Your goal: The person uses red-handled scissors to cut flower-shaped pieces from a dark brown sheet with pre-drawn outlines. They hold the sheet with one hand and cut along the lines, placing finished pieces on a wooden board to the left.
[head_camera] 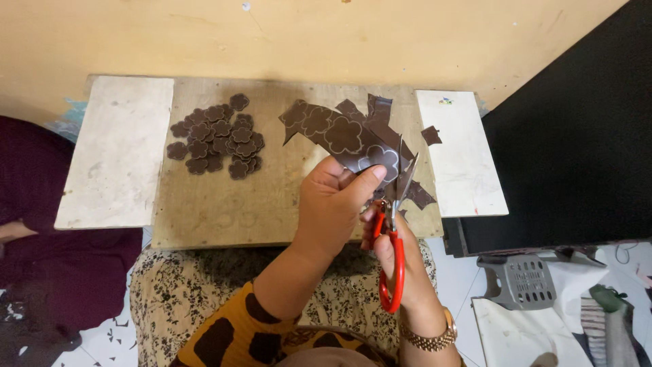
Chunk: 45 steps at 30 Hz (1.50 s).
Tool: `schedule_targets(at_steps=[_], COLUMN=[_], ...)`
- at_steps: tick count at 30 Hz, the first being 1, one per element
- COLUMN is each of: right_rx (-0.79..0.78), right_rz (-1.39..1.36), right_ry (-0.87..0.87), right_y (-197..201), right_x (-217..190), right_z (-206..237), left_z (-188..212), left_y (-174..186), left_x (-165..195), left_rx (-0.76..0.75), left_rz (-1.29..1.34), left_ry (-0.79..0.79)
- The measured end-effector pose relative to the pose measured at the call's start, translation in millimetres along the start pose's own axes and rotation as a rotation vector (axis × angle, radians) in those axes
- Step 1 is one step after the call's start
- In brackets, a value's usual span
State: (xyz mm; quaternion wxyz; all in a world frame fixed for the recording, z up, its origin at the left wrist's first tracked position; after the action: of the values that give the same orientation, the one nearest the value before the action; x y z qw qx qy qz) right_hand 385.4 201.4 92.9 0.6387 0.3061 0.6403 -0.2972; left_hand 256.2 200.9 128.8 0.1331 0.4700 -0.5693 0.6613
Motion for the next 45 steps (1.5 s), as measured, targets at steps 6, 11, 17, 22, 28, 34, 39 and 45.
schedule_targets(at_steps=[6, 11, 17, 22, 28, 34, 39, 45], right_rx=[0.051, 0.054, 0.053, 0.061, 0.066, 0.086, 0.079, 0.072], right_rz=[0.041, 0.011, 0.085, 0.076, 0.079, 0.042, -0.054, -0.007], right_ry=[0.011, 0.030, 0.053, 0.044, 0.060, 0.005, -0.017, -0.006], right_y=[3.4, 1.9, 2.4, 2.0, 0.3, 6.2, 10.1, 14.4], right_x=[1.1, -2.7, -7.9, -9.4, -12.5, -0.9, 8.4, 9.4], right_z=[0.2, 2.1, 3.0, 2.5, 2.5, 4.6, 5.9, 6.2], left_z=[8.0, 10.5, 12.9, 12.9, 14.7, 13.3, 12.0, 9.2], left_y=[-4.1, -5.9, -6.1, -6.7, -4.1, -6.8, -8.7, -8.6], left_x=[4.9, 6.9, 5.9, 4.2, 2.5, 7.6, 8.7, 11.6], left_rx=[0.046, 0.089, 0.081, 0.066, 0.074, 0.028, -0.006, -0.047], left_rz=[-0.056, -0.070, -0.065, -0.047, -0.067, -0.058, -0.046, -0.059], left_ry=[-0.036, -0.054, -0.070, -0.098, -0.079, -0.107, -0.128, -0.135])
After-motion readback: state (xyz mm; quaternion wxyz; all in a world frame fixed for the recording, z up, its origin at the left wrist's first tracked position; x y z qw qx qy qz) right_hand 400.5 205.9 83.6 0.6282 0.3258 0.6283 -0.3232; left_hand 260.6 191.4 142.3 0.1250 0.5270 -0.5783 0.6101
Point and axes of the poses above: each hand's wrist, its own z-axis away from the middle knuckle, its own y-axis out of the back of the hand, x = y × z, the point moved 10 cm from there along -z, towards the middle knuckle, and after that the axes turned 5 degrees about -y, right-handed, at the moved point
